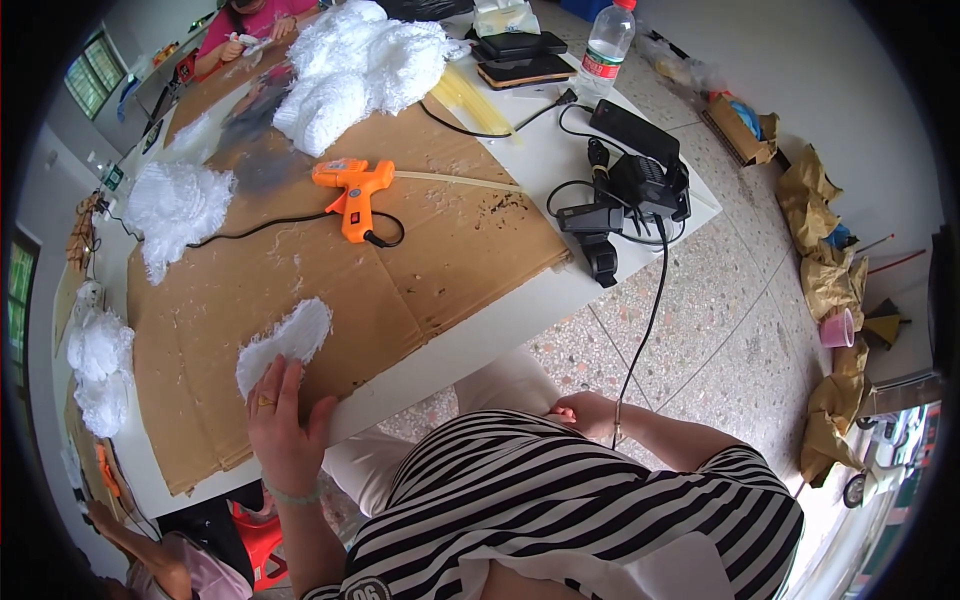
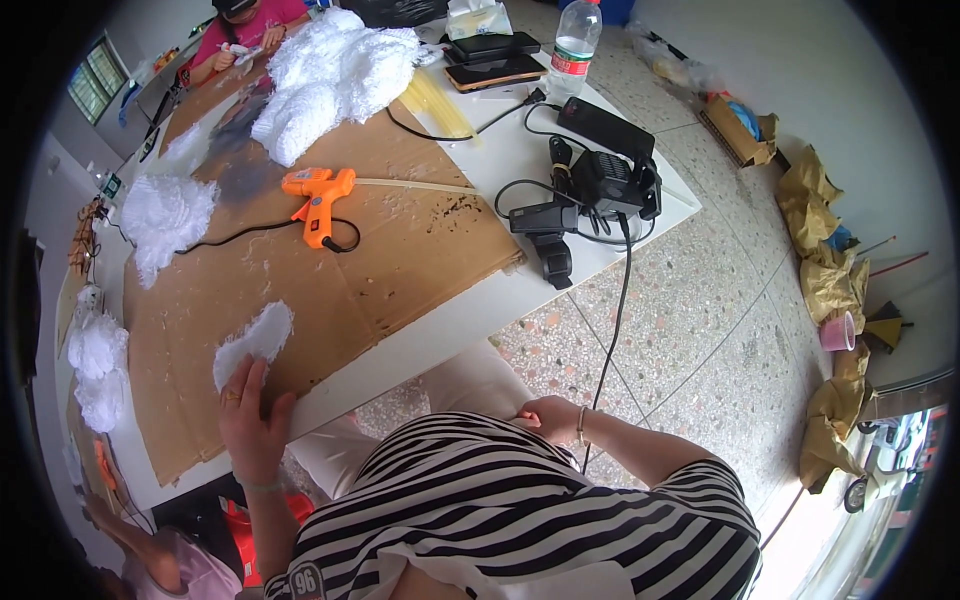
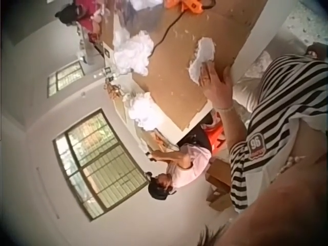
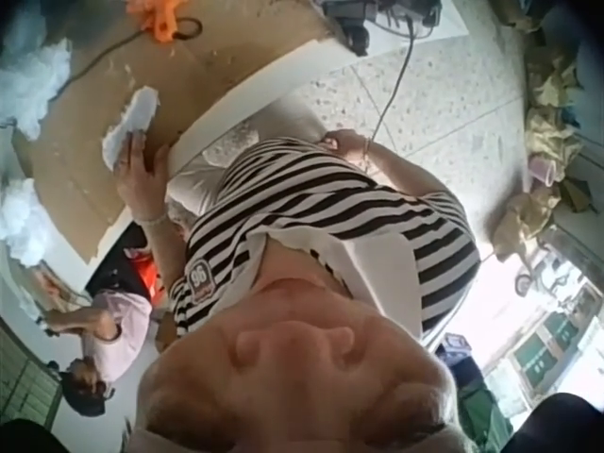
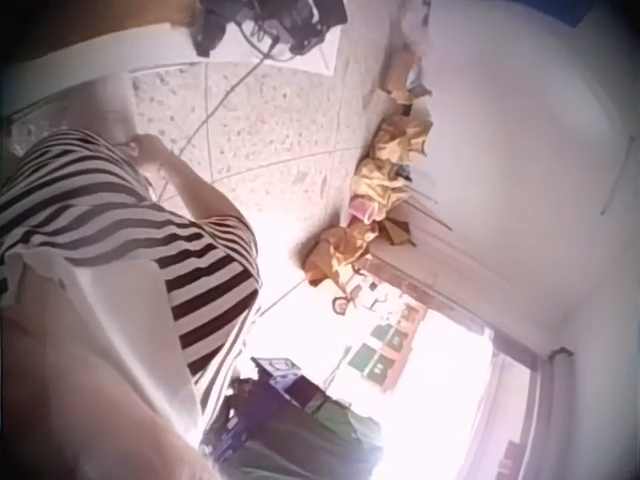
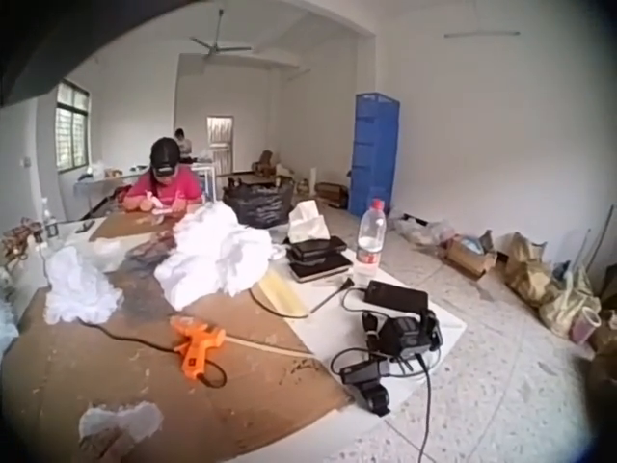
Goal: Assembling cloud-like decorations by gluing cotton stuffing onto cardboard templates using a hot glue gun.
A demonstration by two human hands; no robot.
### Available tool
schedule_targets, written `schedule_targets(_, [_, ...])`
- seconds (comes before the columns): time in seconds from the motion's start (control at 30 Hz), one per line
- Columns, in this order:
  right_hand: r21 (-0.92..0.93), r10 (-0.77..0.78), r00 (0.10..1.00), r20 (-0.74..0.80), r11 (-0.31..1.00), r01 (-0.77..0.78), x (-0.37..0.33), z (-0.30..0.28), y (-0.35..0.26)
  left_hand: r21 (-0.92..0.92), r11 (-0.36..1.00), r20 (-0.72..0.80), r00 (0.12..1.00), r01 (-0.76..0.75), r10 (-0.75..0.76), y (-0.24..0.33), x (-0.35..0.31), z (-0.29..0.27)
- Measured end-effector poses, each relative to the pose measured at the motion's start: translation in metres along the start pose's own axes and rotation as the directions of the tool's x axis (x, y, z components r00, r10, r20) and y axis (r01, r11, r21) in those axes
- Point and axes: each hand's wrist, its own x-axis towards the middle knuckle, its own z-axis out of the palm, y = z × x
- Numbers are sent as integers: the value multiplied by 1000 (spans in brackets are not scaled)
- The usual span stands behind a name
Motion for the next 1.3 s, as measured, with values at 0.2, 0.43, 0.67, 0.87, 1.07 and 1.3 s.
schedule_targets(0.2, [317, 31, 999, 20, 948, -36, 2, 3, 17, -16, 1000, -25, 1000, -1, 0, -2, 0, 0])
schedule_targets(0.43, [-59, -171, 915, -366, 985, 160, -20, 9, -8, -11, 999, -40, 999, -34, 33, -2, -2, -2])
schedule_targets(0.67, [-69, -108, 881, -460, 994, 86, -5, 39, 21, -52, 998, -75, 996, -43, 39, -5, -3, -1])
schedule_targets(0.87, [624, 229, 960, 162, 730, -280, 5, -18, 27, -77, 997, -74, 997, -30, 25, -6, -3, -3])
schedule_targets(1.07, [-48, -77, 911, -406, 997, 62, 51, -3, -11, -71, 997, -253, 967, -42, 23, -7, -7, -7])
schedule_targets(1.3, [-415, -556, 728, -402, 819, 396, 127, -10, -60, -259, 956, -228, 971, -136, 76, 11, -104, -5])
